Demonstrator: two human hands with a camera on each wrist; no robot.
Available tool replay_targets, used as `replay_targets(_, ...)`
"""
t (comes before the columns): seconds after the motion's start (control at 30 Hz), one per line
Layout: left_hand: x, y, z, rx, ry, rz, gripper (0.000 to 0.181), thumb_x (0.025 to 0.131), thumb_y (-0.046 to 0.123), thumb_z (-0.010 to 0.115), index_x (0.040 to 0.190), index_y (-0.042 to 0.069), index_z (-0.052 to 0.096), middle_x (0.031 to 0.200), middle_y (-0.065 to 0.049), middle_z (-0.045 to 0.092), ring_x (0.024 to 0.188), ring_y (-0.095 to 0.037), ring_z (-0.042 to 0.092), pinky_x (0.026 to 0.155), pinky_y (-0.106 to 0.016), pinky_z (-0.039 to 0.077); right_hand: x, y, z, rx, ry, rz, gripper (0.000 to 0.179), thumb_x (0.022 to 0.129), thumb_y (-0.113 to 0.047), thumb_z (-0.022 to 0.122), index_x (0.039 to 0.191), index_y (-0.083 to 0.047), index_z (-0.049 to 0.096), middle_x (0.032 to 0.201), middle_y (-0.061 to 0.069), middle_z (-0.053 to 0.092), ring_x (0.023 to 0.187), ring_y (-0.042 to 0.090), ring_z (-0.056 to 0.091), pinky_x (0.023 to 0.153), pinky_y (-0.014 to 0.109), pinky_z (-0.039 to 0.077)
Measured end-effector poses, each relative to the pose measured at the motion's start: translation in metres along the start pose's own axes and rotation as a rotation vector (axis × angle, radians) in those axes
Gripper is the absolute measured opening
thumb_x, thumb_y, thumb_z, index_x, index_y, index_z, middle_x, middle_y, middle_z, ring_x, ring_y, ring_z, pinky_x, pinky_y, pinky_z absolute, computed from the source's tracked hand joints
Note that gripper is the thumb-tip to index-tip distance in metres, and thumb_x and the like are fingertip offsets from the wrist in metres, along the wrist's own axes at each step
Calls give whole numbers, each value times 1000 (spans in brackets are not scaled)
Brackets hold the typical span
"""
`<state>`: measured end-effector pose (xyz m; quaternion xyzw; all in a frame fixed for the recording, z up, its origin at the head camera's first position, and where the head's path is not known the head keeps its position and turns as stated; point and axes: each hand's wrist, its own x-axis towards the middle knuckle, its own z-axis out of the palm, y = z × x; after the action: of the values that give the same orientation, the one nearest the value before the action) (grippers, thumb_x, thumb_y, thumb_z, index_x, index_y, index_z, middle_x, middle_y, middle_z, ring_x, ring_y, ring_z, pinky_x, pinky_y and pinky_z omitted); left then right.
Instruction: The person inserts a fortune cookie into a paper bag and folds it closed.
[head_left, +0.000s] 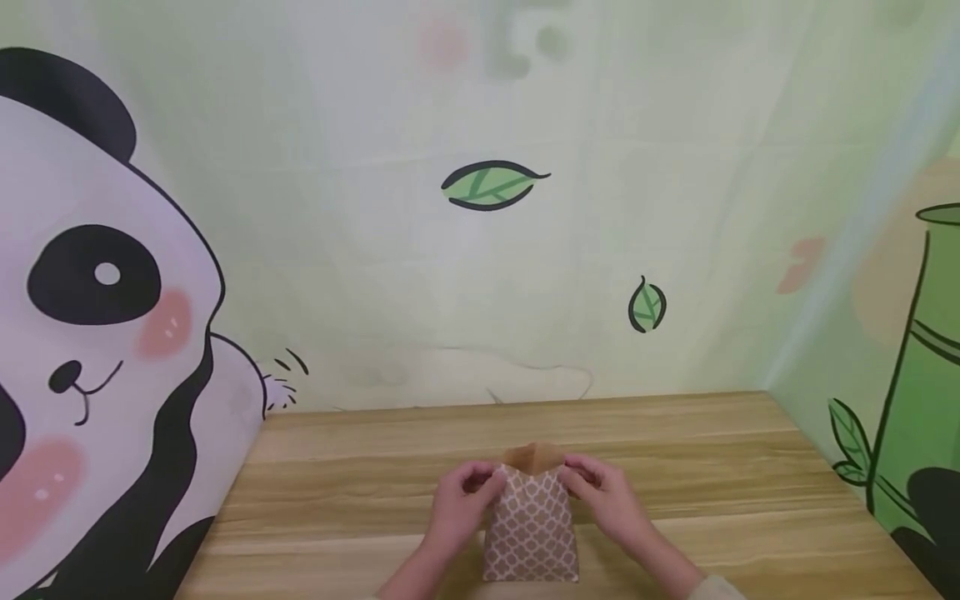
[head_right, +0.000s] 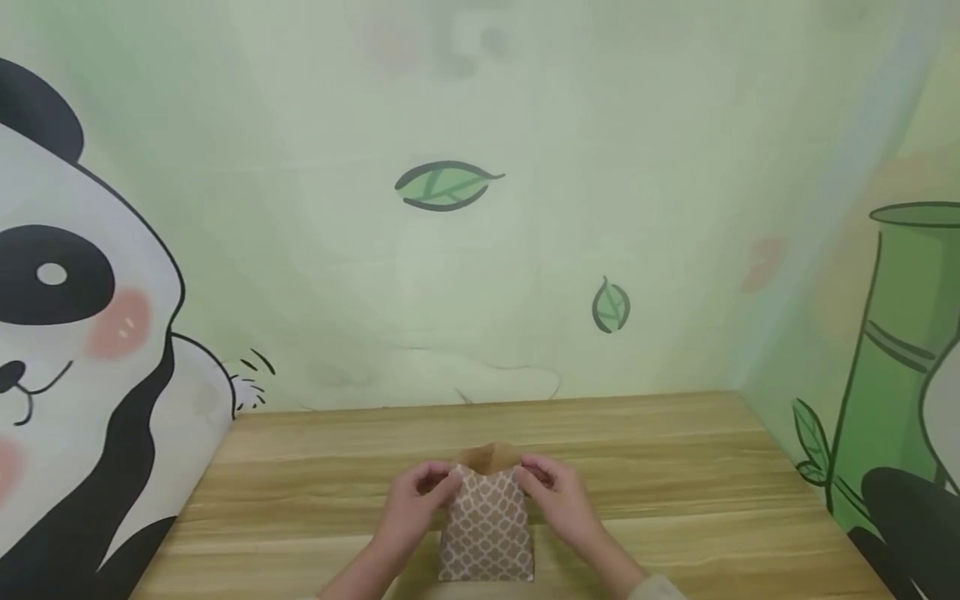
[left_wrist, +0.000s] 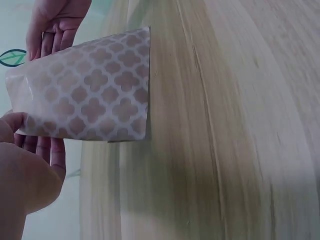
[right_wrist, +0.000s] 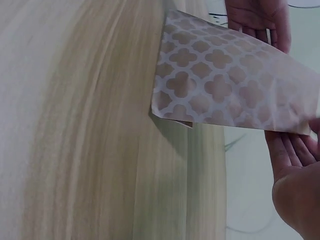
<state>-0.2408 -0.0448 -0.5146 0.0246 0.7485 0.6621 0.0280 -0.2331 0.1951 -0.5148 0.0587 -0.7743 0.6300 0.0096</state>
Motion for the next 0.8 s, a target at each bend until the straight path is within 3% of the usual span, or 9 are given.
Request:
replay_targets(0.13, -1, 1, 3, -34, 43, -43, 22, 97, 18, 78, 110, 2, 72, 101, -5, 73, 92, -16, 64, 79, -24, 56, 0, 1, 1, 22, 11, -13, 38, 99, -8, 75, 129, 13, 66, 118, 25, 75, 105, 24, 76, 91, 28, 62)
replay_targets(0.3, -1, 2, 6, -88, 59, -59, 20, 98, 17, 77, 109, 2, 71, 104, -5, 74, 94, -16, 65, 83, -25, 57, 1, 1, 2, 64, 65, 27, 26, 98, -6, 76, 118, 9, 73, 106, 20, 78, 90, 15, 77, 84, 30, 64)
replay_targets(0.53, -1, -1, 7, -166, 125, -61, 18, 99, 14, 76, 108, -1, 69, 103, -7, 76, 93, -16, 69, 87, -31, 61, 3, 3, 2, 97, 112, 60, 14, 99, 0, 71, 110, 7, 75, 101, 19, 79, 88, 19, 78, 83, 31, 65)
replay_targets(0.8, 3, -9, 9, -169, 168, -86, 14, 98, 10, 77, 105, 0, 69, 100, -8, 76, 89, -17, 70, 82, -28, 63, 3, 8, 3, 129, 145, 89, 13, 99, 2, 70, 111, 7, 74, 102, 19, 78, 90, 24, 78, 83, 34, 65)
